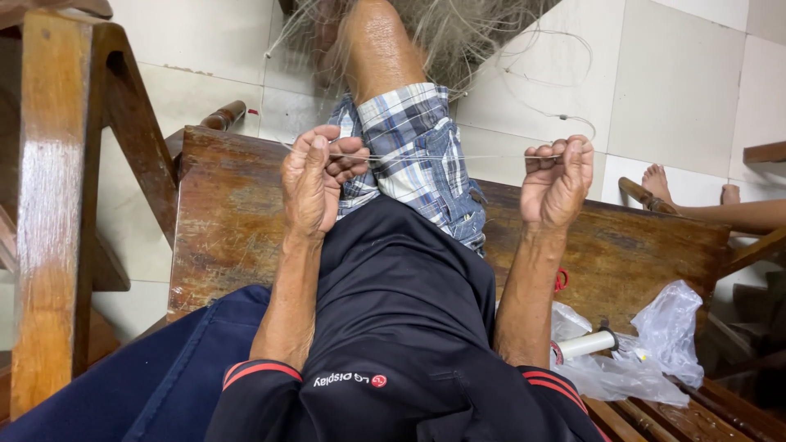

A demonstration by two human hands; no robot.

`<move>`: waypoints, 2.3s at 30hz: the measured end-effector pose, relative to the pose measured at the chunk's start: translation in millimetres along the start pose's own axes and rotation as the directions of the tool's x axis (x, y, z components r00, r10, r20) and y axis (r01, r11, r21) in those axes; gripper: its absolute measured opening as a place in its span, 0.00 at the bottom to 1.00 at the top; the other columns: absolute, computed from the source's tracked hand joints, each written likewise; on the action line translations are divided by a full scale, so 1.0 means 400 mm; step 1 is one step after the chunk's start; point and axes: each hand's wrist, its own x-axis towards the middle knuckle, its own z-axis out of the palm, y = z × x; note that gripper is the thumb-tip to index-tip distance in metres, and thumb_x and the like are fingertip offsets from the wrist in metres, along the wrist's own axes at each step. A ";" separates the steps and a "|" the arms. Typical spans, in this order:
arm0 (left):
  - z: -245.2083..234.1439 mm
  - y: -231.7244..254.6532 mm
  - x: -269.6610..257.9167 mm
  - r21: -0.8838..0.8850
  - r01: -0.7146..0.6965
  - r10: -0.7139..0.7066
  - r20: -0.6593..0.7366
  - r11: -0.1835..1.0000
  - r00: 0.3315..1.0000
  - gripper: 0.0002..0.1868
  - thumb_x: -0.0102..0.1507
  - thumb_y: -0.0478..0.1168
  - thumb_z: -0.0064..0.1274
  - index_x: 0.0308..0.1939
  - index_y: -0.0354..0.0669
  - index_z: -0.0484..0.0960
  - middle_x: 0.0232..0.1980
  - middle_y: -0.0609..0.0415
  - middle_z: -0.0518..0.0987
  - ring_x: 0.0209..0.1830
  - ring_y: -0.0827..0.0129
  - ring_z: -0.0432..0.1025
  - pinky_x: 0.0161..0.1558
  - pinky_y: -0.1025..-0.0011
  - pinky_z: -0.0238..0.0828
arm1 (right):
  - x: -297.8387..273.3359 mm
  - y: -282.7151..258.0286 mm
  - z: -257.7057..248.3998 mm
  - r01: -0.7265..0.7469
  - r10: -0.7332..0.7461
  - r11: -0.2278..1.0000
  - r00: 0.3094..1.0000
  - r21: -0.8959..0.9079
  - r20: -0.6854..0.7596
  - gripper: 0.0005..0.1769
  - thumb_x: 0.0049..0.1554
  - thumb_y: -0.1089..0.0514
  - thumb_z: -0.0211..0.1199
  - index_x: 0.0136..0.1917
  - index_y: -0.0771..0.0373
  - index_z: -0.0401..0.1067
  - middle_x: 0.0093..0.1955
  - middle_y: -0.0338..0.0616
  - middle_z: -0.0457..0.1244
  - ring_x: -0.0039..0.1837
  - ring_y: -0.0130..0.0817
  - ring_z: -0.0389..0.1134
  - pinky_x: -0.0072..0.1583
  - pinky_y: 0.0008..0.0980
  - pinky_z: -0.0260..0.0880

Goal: Repairing a fishing net by untangling strands and cutting line with scissors

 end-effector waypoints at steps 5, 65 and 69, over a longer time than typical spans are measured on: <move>0.014 0.018 -0.007 0.003 -0.016 0.016 -0.025 1.000 1.000 0.19 0.83 0.48 0.55 0.70 0.38 0.81 0.61 0.31 0.93 0.58 0.44 0.92 0.54 0.53 0.99 | -0.004 -0.023 0.018 -0.005 0.005 0.999 1.000 -0.043 0.005 0.07 0.80 0.53 0.63 0.68 0.56 0.73 0.50 0.40 0.72 0.55 0.36 0.85 0.69 0.50 0.96; 0.087 0.084 -0.006 -0.347 -0.055 0.083 0.068 0.936 0.994 0.09 0.85 0.46 0.52 0.57 0.48 0.82 0.47 0.55 0.84 0.52 0.63 0.85 0.59 0.53 0.95 | -0.208 0.221 0.352 -0.436 0.311 0.860 0.860 0.266 0.405 0.03 0.79 0.59 0.60 0.62 0.58 0.68 0.46 0.37 0.65 0.59 0.36 0.79 0.78 0.58 0.86; 0.063 0.075 -0.004 -0.305 -0.071 0.097 0.070 0.950 0.993 0.09 0.87 0.47 0.49 0.60 0.49 0.80 0.50 0.55 0.84 0.50 0.65 0.84 0.54 0.59 0.94 | -0.203 0.220 0.346 -0.444 0.323 0.865 0.850 0.236 0.416 0.03 0.80 0.58 0.59 0.62 0.57 0.67 0.45 0.38 0.64 0.57 0.36 0.79 0.76 0.57 0.88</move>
